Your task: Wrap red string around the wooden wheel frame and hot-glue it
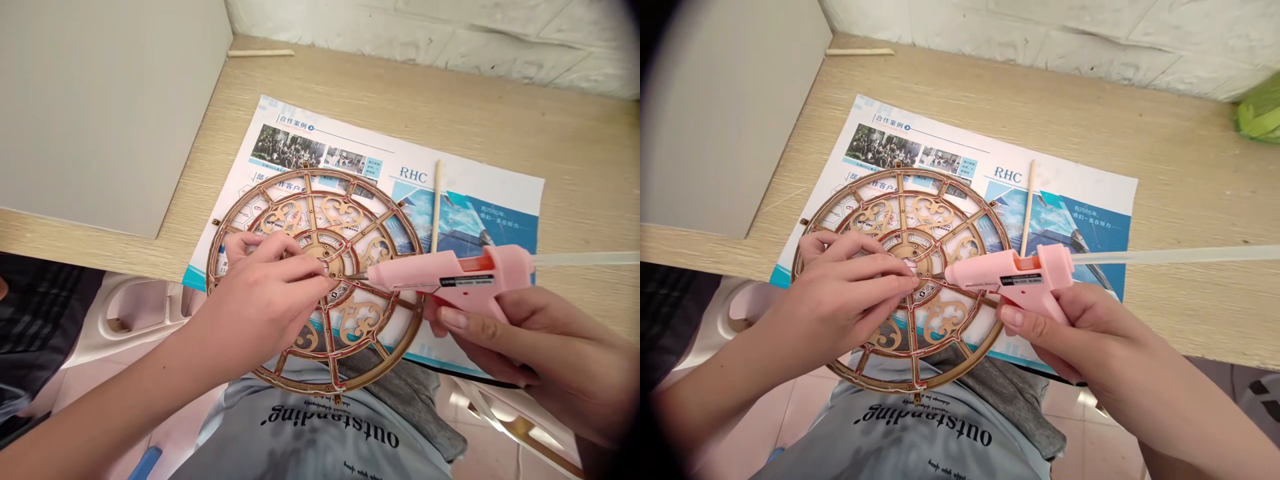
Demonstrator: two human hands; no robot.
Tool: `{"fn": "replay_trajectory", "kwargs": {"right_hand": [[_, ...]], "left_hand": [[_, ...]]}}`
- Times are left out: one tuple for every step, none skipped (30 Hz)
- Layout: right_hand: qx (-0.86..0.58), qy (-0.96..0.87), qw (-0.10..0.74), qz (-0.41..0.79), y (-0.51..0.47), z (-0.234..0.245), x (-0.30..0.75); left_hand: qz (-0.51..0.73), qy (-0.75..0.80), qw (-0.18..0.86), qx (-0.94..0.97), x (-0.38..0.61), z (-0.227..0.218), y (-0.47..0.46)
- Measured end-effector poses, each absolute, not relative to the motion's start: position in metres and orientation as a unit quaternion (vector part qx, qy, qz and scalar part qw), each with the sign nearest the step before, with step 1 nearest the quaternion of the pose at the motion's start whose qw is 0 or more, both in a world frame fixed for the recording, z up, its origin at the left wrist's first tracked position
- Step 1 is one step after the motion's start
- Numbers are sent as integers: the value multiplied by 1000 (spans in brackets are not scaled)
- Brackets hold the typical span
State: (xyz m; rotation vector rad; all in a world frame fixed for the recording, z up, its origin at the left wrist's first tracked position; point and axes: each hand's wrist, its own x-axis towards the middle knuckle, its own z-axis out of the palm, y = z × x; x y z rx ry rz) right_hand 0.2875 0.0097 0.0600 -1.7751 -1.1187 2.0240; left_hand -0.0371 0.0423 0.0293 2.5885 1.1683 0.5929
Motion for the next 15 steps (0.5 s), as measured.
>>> {"fn": "replay_trajectory", "kwargs": {"right_hand": [[-586, -385, 114, 704, 11, 59, 283], [-572, -387, 120, 713, 13, 58, 280], [-562, -388, 129, 719, 14, 57, 278], [-558, -385, 135, 723, 14, 56, 276], [-560, -381, 140, 722, 13, 55, 276], [-566, -379, 142, 718, 12, 54, 276], [-575, -377, 144, 712, 10, 54, 278], [-586, -374, 145, 704, 8, 54, 279], [-595, -372, 144, 698, 6, 55, 281], [-603, -370, 140, 693, 5, 55, 283], [-608, -368, 137, 690, 4, 56, 284], [-608, -367, 131, 691, 3, 56, 285], [-605, -369, 127, 694, 3, 57, 285], [-602, -375, 124, 694, 3, 58, 284], [-599, -381, 125, 693, 4, 58, 282]], "left_hand": [[203, 399, 123, 886, -37, 29, 42], [204, 398, 126, 886, -37, 29, 42], [204, 398, 127, 885, -37, 29, 42], [207, 398, 127, 885, -37, 29, 42], [208, 398, 124, 885, -37, 29, 42], [210, 399, 120, 885, -37, 29, 42], [212, 400, 116, 884, -37, 29, 42], [213, 400, 116, 884, -37, 30, 42], [214, 400, 116, 883, -37, 30, 42], [214, 400, 118, 883, -37, 30, 42], [214, 399, 120, 883, -37, 30, 42], [214, 397, 123, 884, -38, 30, 42], [214, 395, 125, 885, -38, 29, 42], [215, 393, 125, 885, -38, 29, 42], [215, 392, 125, 886, -38, 29, 43]]}}
